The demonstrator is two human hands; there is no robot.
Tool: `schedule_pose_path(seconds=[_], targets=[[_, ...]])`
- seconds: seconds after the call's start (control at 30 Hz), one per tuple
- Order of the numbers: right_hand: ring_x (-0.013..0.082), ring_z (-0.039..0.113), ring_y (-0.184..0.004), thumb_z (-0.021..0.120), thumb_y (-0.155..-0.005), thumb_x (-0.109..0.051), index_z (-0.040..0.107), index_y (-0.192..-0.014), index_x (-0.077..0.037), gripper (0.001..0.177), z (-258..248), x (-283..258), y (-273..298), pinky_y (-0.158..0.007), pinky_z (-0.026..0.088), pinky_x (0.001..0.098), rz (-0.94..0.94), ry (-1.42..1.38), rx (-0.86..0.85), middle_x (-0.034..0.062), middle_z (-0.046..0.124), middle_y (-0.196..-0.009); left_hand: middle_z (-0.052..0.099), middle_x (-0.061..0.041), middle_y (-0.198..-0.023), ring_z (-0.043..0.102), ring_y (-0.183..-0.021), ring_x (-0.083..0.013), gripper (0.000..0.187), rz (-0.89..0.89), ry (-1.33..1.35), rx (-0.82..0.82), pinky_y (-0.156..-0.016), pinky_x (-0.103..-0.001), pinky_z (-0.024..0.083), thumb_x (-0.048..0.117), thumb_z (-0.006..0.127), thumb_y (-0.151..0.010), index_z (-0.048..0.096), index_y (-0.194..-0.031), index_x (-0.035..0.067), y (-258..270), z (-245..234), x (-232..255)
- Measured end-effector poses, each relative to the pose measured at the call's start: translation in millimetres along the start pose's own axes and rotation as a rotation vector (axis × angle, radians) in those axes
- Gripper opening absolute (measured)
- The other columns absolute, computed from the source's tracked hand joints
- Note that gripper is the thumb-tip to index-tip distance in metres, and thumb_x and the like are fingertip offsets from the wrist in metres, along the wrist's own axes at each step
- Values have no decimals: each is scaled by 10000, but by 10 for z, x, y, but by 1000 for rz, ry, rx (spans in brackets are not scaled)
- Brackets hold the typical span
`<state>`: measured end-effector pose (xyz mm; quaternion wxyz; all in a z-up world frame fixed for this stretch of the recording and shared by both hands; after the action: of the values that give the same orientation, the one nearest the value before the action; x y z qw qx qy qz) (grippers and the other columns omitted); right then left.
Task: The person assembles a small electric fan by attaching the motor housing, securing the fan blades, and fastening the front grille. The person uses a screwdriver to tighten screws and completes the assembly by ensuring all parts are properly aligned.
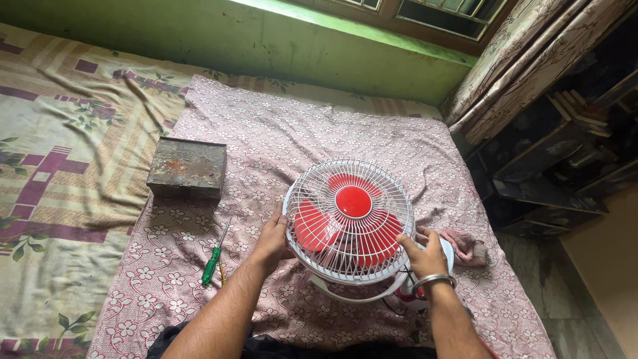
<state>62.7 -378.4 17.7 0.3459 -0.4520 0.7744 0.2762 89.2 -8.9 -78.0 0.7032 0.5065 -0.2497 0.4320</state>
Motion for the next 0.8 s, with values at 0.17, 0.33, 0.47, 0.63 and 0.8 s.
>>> schedule_pose_path(seconds=[0.17, 0.33, 0.47, 0.63, 0.8], targets=[[338, 591, -1315, 816, -741, -447, 389, -1559, -32, 1013, 70, 107, -103, -1050, 505, 455, -33, -120, -112, 279, 545, -1458, 670, -89, -1144, 707, -930, -215, 421, -7, 111, -98, -816, -490, 661, 269, 321, -1092, 499, -1445, 126, -226, -19, -203], [343, 596, -1332, 845, -730, -424, 353, -1546, 6, 1046, 112, 178, -151, -1078, 504, 454, -34, -198, -178, 301, 551, -1451, 683, -84, -1069, 713, -890, -216, 414, 13, 61, -75, -794, -494, 674, 277, 319, -1086, 569, -1348, 76, -323, -70, -269], [336, 549, -1358, 821, -768, -446, 344, -1568, -64, 1006, 10, 68, 17, -1078, 483, 461, 19, -143, -161, 271, 481, -1497, 700, -79, -1067, 716, -872, -217, 398, -7, 39, -40, -780, -482, 666, 261, 306, -1078, 552, -1354, 115, -211, -28, -206], [281, 720, -1170, 661, -921, -551, 605, -1413, -155, 634, -652, 25, 377, -1001, 595, 407, -154, 179, 299, 165, 687, -1364, 705, -103, -1059, 720, -867, -218, 411, -19, -9, -21, -780, -464, 674, 263, 298, -1084, 548, -1362, 94, -128, -14, -131], [371, 682, -1040, 824, -801, -441, 641, -1304, -56, 659, -736, 514, 160, -828, 533, 478, -169, 250, 290, 231, 693, -1166, 695, -100, -1079, 710, -889, -215, 407, -34, 10, 3, -786, -453, 664, 267, 307, -1086, 542, -1366, 88, -114, 4, -144]])
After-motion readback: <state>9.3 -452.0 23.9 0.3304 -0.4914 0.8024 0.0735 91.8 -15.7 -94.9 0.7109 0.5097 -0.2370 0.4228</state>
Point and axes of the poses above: each hand's wrist, its own y-axis away from the middle knuckle, its own z-axis out of the palm, x = y × z, the point moved 10 cm from there along -y, towards the middle knuckle
